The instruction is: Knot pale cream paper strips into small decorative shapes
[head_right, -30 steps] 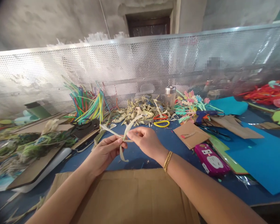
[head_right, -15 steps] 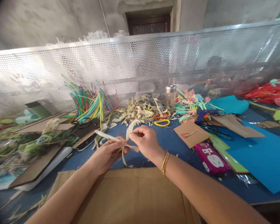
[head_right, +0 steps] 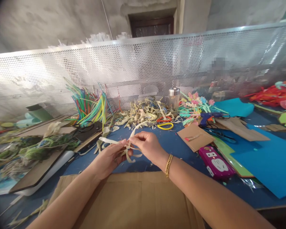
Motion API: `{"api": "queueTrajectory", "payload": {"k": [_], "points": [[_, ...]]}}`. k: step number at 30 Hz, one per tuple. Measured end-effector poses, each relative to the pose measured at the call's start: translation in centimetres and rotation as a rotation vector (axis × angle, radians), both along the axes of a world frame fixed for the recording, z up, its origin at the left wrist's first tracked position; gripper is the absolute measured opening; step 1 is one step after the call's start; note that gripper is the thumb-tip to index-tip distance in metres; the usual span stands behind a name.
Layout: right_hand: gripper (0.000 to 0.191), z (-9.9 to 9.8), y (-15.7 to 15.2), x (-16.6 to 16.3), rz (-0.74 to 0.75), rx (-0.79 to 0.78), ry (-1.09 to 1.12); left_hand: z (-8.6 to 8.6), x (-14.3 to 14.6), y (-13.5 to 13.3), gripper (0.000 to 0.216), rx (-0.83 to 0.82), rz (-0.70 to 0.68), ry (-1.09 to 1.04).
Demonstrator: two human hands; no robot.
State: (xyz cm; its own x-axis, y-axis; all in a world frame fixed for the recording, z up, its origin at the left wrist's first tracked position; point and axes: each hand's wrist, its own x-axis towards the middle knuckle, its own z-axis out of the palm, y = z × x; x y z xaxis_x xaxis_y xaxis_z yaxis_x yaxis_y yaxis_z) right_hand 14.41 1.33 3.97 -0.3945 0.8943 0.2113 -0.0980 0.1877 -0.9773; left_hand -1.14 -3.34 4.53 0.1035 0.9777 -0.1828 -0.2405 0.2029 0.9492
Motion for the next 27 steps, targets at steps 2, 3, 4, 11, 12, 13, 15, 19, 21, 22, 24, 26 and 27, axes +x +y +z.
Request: {"api": "queueTrajectory", "payload": {"k": [2,3,4,11,12,13,15,19,21,22,24,26,27], "points": [[0.023,-0.1,0.0,-0.1,-0.023,0.027,-0.020,0.0,0.0,0.0,0.022,0.007,-0.008,0.011],[0.023,-0.3,0.0,-0.2,-0.032,0.044,-0.026,0.0,0.0,0.0,0.020,0.012,-0.016,0.015],[0.024,-0.4,0.1,-0.2,-0.043,0.066,-0.027,0.0,0.0,0.0,0.018,0.017,-0.027,0.016],[0.032,-0.4,0.6,0.4,-0.070,0.251,-0.165,-0.1,0.0,-0.1,0.018,0.047,0.023,0.022],[0.034,-0.2,0.6,0.6,-0.054,0.275,-0.210,-0.1,0.0,0.0,0.018,0.048,0.038,-0.001],[0.034,0.0,0.5,0.8,-0.051,0.304,-0.253,-0.2,-0.1,0.0,0.018,0.048,0.057,-0.027],[0.029,0.4,0.2,0.9,-0.076,0.368,-0.312,-0.2,-0.3,0.2,0.020,0.047,0.099,-0.072],[0.017,0.3,-0.2,0.8,-0.099,0.492,-0.359,-0.1,-0.5,0.3,0.020,0.072,0.103,-0.074],[0.017,0.2,-0.2,0.7,-0.104,0.553,-0.391,-0.1,-0.5,0.3,0.020,0.101,0.106,-0.052],[0.018,0.1,-0.2,0.7,-0.109,0.583,-0.406,-0.1,-0.5,0.3,0.020,0.109,0.114,-0.041],[0.019,0.1,-0.1,0.7,-0.129,0.636,-0.426,-0.2,-0.5,0.3,0.020,0.110,0.129,-0.023],[0.020,0.1,0.0,0.7,-0.154,0.673,-0.436,-0.3,-0.5,0.4,0.020,0.111,0.134,-0.009],[0.020,0.2,0.1,0.8,-0.165,0.682,-0.436,-0.4,-0.6,0.5,0.020,0.118,0.138,-0.001]]}}
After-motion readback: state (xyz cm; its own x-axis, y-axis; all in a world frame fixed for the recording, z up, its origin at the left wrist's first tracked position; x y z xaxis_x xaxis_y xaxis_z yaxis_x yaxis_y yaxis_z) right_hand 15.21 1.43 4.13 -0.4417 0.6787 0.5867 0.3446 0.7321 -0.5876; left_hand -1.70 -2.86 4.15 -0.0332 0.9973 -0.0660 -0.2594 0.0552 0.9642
